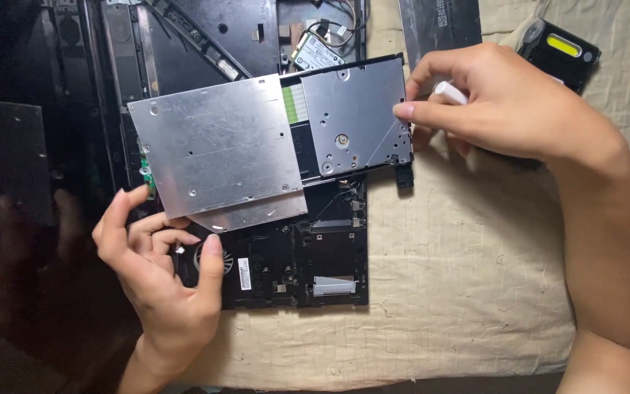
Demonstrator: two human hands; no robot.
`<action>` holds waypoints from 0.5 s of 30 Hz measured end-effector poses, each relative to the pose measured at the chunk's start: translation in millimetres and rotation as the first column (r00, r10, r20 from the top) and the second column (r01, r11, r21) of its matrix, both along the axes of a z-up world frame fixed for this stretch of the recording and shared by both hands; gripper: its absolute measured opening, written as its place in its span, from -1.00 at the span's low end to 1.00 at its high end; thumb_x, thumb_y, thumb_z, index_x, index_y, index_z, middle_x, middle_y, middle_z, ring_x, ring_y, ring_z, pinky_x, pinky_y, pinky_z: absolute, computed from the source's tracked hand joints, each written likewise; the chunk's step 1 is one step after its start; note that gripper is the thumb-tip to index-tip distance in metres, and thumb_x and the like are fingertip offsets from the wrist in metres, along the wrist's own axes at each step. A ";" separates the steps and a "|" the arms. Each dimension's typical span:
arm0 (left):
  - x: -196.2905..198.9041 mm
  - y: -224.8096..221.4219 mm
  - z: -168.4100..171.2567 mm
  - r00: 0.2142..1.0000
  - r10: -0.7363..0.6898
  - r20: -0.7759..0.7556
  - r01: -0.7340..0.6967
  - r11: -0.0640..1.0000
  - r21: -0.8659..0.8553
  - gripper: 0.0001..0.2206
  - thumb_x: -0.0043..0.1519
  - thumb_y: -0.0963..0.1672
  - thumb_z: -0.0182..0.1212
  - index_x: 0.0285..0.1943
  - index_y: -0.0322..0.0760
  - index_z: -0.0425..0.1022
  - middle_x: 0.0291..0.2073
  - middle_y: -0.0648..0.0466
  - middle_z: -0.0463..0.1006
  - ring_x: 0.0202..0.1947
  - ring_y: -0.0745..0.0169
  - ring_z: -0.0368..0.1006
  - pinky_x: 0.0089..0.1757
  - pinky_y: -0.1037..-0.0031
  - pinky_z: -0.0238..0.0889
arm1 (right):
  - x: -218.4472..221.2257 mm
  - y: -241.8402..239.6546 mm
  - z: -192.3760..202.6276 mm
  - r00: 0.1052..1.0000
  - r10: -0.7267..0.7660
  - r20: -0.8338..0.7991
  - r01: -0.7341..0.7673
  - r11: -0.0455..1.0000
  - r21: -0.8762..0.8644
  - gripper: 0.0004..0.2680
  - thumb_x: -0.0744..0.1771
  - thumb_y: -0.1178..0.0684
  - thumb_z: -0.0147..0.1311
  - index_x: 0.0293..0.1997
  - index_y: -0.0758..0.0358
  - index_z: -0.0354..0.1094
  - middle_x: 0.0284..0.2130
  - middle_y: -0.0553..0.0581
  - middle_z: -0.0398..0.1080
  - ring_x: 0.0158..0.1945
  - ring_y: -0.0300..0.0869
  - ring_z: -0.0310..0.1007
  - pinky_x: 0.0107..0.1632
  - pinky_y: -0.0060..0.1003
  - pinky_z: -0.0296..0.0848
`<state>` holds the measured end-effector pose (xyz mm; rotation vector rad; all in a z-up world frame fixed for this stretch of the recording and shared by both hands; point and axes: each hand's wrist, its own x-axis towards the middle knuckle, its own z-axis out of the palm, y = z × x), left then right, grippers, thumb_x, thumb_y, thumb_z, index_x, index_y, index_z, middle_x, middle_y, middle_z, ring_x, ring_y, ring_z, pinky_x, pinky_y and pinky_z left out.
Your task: Disassembling internal components of a laptop, including removing a metal bracket and disconnecting ribbon cables.
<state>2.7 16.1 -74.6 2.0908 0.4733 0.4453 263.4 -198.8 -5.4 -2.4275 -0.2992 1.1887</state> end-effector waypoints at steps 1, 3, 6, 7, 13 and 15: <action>-1.7 0.0 -2.8 1.000 -0.001 0.016 -0.001 0.994 0.109 -0.30 0.20 -0.23 0.25 0.48 -0.37 -0.11 0.29 -0.31 0.07 -0.06 -0.05 0.36 -0.13 0.43 0.38 | -1.7 0.7 1.8 0.999 0.020 0.045 -0.018 0.999 -0.047 -0.86 0.39 -0.06 0.18 -0.21 0.15 0.48 -0.53 0.10 0.59 -0.70 -0.11 0.43 -0.52 -0.29 0.25; -4.2 1.4 -5.8 0.999 -0.019 0.044 0.009 0.976 0.219 -0.38 0.22 -0.21 0.25 0.42 -0.47 -0.01 0.19 -0.31 0.09 -0.05 -0.07 0.27 -0.12 0.38 0.33 | -8.7 -9.4 -5.2 0.974 0.071 0.213 -0.068 0.997 -0.020 -0.84 0.37 -0.10 0.23 -0.18 0.14 0.47 -0.56 0.05 0.58 -0.60 -0.21 0.48 -0.33 -0.31 0.28; -6.3 1.8 -9.9 0.994 -0.076 0.073 0.046 0.937 0.347 -0.54 0.25 -0.20 0.25 0.25 -0.54 0.17 -0.01 -0.27 0.18 -0.07 -0.08 0.21 -0.15 0.32 0.26 | -25.8 -22.4 -19.5 0.783 0.127 0.608 -0.201 0.978 0.055 -0.79 0.41 -0.05 0.34 -0.05 0.24 0.42 -0.49 0.02 0.55 -0.45 -0.22 0.53 -0.15 -0.23 0.36; -6.9 1.8 -10.9 0.991 -0.108 0.074 0.073 0.926 0.371 -0.64 0.25 -0.21 0.26 0.16 -0.51 0.26 -0.11 -0.23 0.24 -0.09 -0.08 0.24 -0.18 0.31 0.24 | -32.5 -25.9 -24.7 0.595 0.112 0.796 -0.300 0.950 0.091 -0.77 0.47 0.04 0.39 0.05 0.36 0.39 -0.39 0.03 0.53 -0.40 -0.13 0.52 -0.17 -0.12 0.40; -6.5 2.3 -10.9 0.967 -0.217 0.135 0.148 0.906 0.397 -0.76 0.23 -0.26 0.27 0.02 -0.47 0.35 -0.05 -0.25 0.33 -0.02 -0.16 0.37 -0.01 0.22 0.37 | -73.8 8.0 -40.4 0.170 0.340 0.925 -0.200 0.931 -0.306 -0.31 0.40 -0.75 0.05 0.22 0.21 0.33 0.16 0.35 0.36 -0.55 -0.35 0.28 -0.64 -0.51 0.15; -6.3 3.1 -9.3 0.961 -0.247 0.126 0.178 0.898 0.402 -0.78 0.25 -0.26 0.25 0.01 -0.46 0.36 -0.04 -0.27 0.34 0.01 -0.19 0.37 0.03 0.17 0.38 | -81.4 9.6 -48.0 0.127 0.382 0.915 -0.174 0.917 -0.359 -0.29 0.38 -0.80 0.06 0.27 0.16 0.37 0.20 0.37 0.36 -0.29 -0.21 0.46 -0.58 -0.49 0.31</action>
